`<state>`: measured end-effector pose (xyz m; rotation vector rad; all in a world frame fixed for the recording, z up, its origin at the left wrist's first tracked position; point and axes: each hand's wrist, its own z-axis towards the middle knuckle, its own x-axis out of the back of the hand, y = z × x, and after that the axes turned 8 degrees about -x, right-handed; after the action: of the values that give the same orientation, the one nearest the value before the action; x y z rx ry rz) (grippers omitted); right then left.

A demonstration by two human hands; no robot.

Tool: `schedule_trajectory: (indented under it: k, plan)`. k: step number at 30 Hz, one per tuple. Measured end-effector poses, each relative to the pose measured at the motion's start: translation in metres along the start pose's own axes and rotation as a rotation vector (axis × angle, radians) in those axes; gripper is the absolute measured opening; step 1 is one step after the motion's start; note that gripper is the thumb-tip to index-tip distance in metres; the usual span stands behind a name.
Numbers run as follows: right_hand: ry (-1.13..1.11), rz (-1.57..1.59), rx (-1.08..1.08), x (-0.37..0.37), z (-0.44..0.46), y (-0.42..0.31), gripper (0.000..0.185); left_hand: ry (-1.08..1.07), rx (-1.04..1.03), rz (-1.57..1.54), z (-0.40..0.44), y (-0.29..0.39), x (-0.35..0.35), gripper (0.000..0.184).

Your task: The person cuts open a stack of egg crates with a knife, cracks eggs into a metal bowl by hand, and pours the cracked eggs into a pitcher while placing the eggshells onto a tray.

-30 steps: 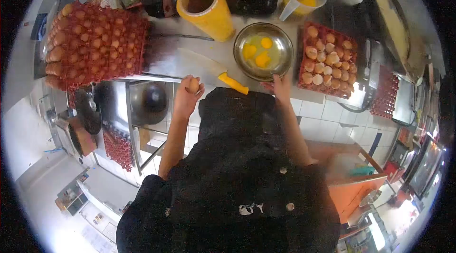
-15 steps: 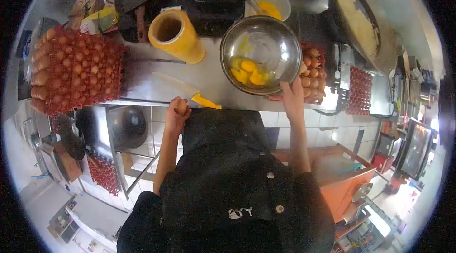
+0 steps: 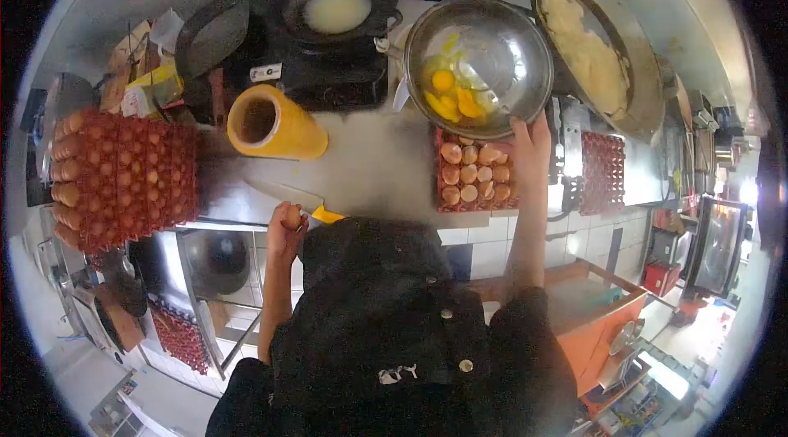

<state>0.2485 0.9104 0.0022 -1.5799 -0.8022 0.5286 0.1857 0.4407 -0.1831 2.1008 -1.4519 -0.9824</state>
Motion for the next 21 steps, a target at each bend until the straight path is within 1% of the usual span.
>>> schedule_trajectory:
  k: [1,2,4,7,8,11,14,17,21]
  plan:
    - [-0.004,-0.052,0.055,0.003,0.01,0.002,0.038,0.008,-0.001,0.012,0.001,0.002,0.0,0.03]
    - [0.014,-0.017,0.006,0.006,0.017,0.004,0.039,0.015,-0.002,0.022,0.004,0.003,-0.002,0.029]
    - [0.047,0.053,-0.092,-0.003,0.023,-0.019,0.039,0.037,0.024,0.032,0.005,0.006,-0.008,0.03]
    - [0.017,-0.065,0.027,0.004,0.057,-0.005,0.044,0.043,0.008,0.104,0.006,0.007,-0.012,0.035]
    - [0.021,-0.025,-0.003,0.006,0.064,-0.001,0.045,0.021,0.005,0.108,0.008,0.006,-0.013,0.035]
    - [0.027,0.066,-0.075,-0.006,0.069,-0.019,0.046,-0.029,0.012,0.119,0.011,0.005,-0.017,0.034]
    - [0.023,0.121,-0.088,-0.012,0.082,-0.015,0.046,-0.003,0.033,0.15,0.013,0.009,-0.027,0.035]
    - [0.032,0.183,-0.068,-0.018,0.092,-0.007,0.045,-0.072,-0.007,0.35,0.01,0.018,-0.048,0.036]
    - [0.018,0.214,-0.058,-0.021,0.104,0.005,0.044,-0.175,0.018,0.484,0.024,0.013,-0.052,0.031]
